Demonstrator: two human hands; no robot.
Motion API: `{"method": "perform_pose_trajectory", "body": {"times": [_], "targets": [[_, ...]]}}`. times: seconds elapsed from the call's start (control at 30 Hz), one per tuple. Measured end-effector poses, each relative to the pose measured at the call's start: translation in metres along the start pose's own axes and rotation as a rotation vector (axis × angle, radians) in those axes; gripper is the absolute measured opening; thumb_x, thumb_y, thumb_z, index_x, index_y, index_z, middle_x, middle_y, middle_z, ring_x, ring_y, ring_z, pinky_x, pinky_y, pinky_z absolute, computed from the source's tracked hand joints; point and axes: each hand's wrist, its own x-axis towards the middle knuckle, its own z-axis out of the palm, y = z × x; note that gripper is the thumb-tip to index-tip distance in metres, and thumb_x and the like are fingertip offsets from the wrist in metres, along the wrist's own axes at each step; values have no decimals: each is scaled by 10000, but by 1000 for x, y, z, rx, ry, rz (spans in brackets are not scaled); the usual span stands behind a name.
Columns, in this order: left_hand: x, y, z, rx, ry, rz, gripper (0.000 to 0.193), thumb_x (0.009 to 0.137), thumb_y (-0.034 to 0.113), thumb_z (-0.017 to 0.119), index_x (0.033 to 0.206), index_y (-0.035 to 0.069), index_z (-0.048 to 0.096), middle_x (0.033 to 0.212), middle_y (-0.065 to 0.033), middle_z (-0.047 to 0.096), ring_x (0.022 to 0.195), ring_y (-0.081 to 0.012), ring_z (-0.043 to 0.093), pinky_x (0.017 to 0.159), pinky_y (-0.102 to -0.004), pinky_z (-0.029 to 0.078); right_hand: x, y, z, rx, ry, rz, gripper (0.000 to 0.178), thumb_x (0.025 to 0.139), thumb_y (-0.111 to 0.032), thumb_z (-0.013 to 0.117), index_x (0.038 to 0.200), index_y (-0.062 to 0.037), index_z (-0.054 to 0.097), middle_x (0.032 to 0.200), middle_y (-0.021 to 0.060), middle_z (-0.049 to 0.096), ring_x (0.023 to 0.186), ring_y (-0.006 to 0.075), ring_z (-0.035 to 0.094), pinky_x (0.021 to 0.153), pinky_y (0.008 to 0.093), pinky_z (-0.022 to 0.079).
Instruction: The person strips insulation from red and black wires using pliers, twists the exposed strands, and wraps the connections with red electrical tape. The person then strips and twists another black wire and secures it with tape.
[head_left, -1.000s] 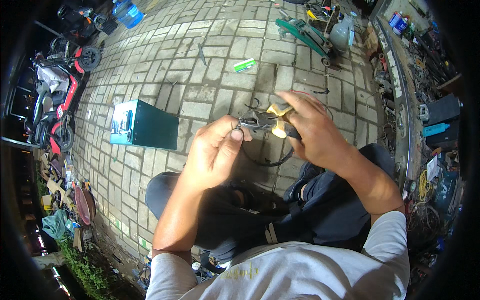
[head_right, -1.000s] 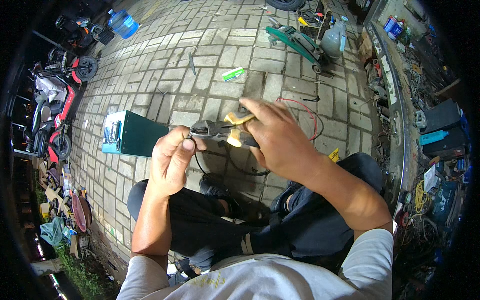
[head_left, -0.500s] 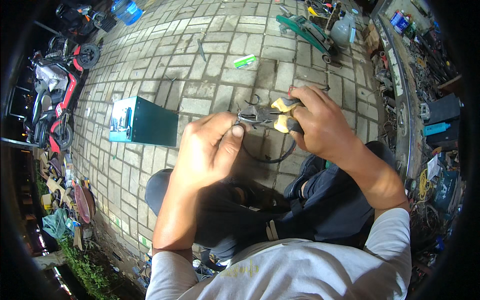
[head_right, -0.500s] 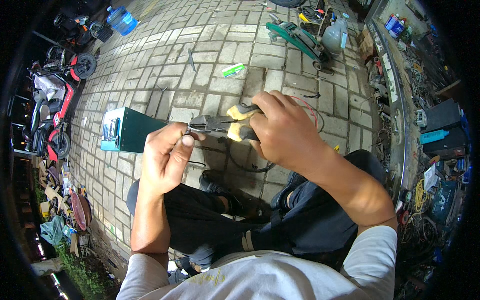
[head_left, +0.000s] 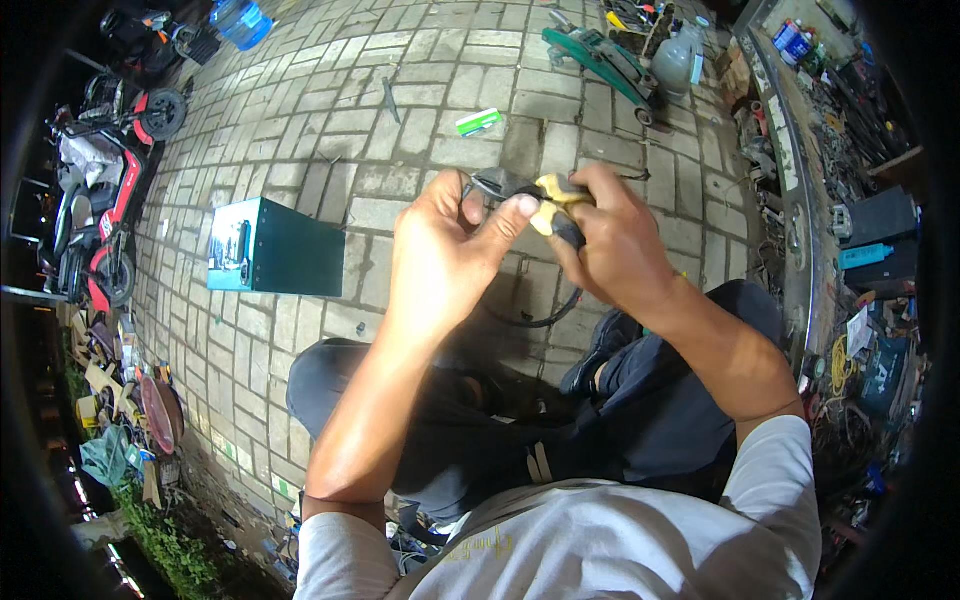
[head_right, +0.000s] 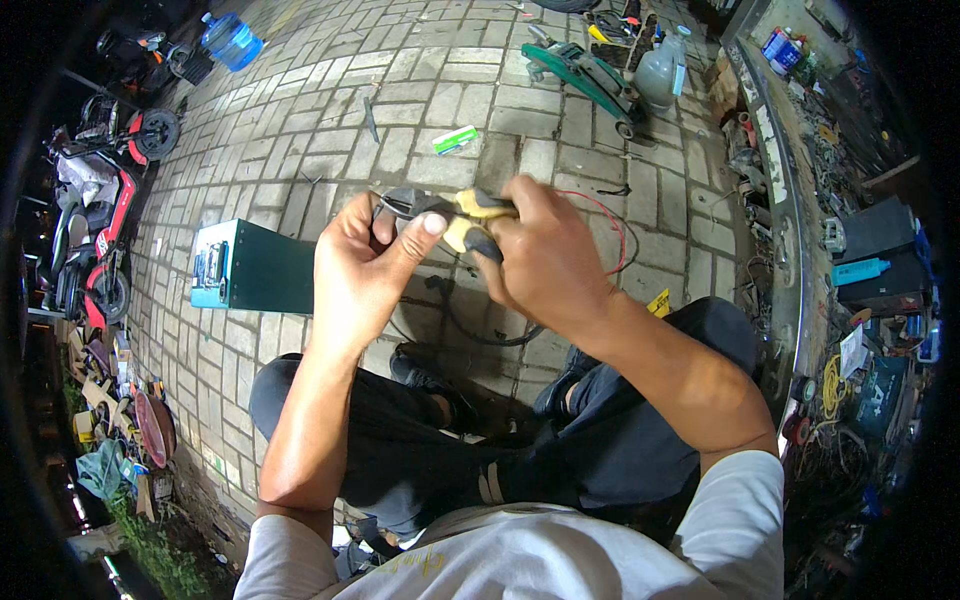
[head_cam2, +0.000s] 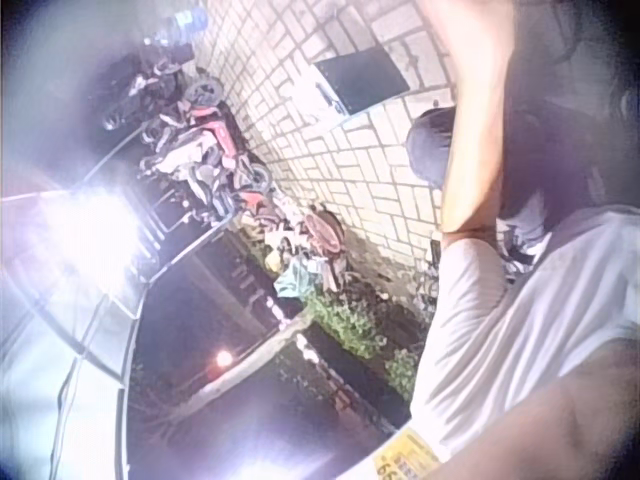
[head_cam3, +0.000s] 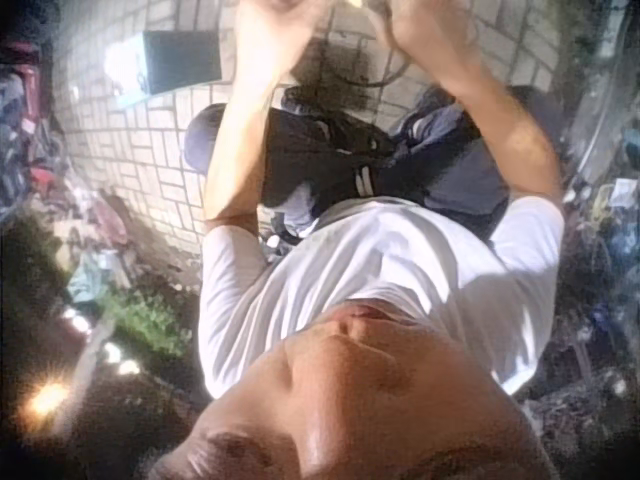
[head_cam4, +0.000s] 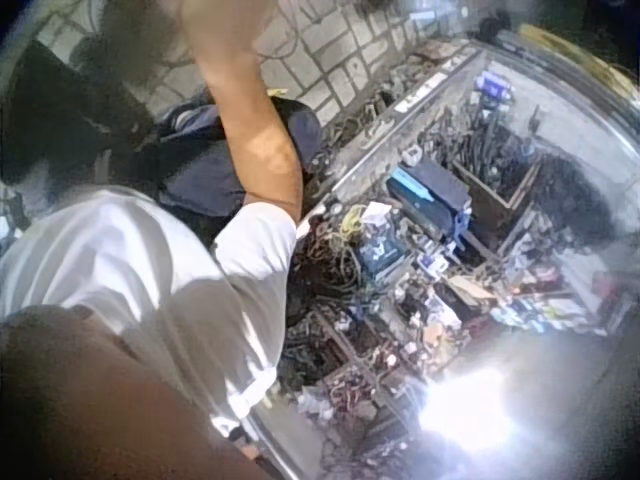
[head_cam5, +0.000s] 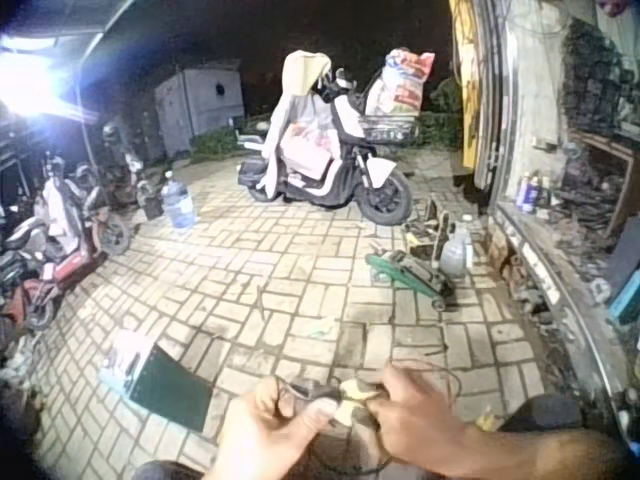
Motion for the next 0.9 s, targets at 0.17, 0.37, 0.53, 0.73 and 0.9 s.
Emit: {"method": "perform_pose_trajectory", "body": {"times": [0.17,0.37,0.53,0.73,0.9], "targets": [[-3,-7,0,-114,-12,111,464,786,90,790,657,120,345,628,64,439,622,-9,401,521,-175,340,-14,-20,7,867,-200,464,335,805,-283,726,753,17,585,741,129,578,644,210,538,617,347,435],[-2,9,-4,-439,-200,121,445,793,36,767,667,121,349,661,56,460,637,-17,424,548,-178,359,-13,-21,-17,1019,-474,614,343,831,-324,716,786,-5,598,672,15,540,647,110,488,611,301,411],[0,-4,-6,-227,-163,145,467,761,34,790,650,120,344,650,52,453,629,-26,398,538,-191,354,-20,-28,-25,1187,-428,628,287,844,-307,708,799,-37,626,690,-60,523,659,57,437,604,256,374],[-1,-10,-2,-193,-171,104,448,788,31,765,637,122,354,652,33,522,648,-25,494,566,-185,412,-23,-32,-27,1269,-433,687,197,876,-235,672,830,-50,622,707,-65,518,654,36,412,581,235,338],[0,-9,7,-288,-173,62,464,791,45,767,617,128,346,621,54,500,608,-17,427,519,-193,351,-28,-30,-18,1212,-447,785,187,879,-216,661,842,-36,628,670,-26,555,567,52,458,506,239,352]]}}
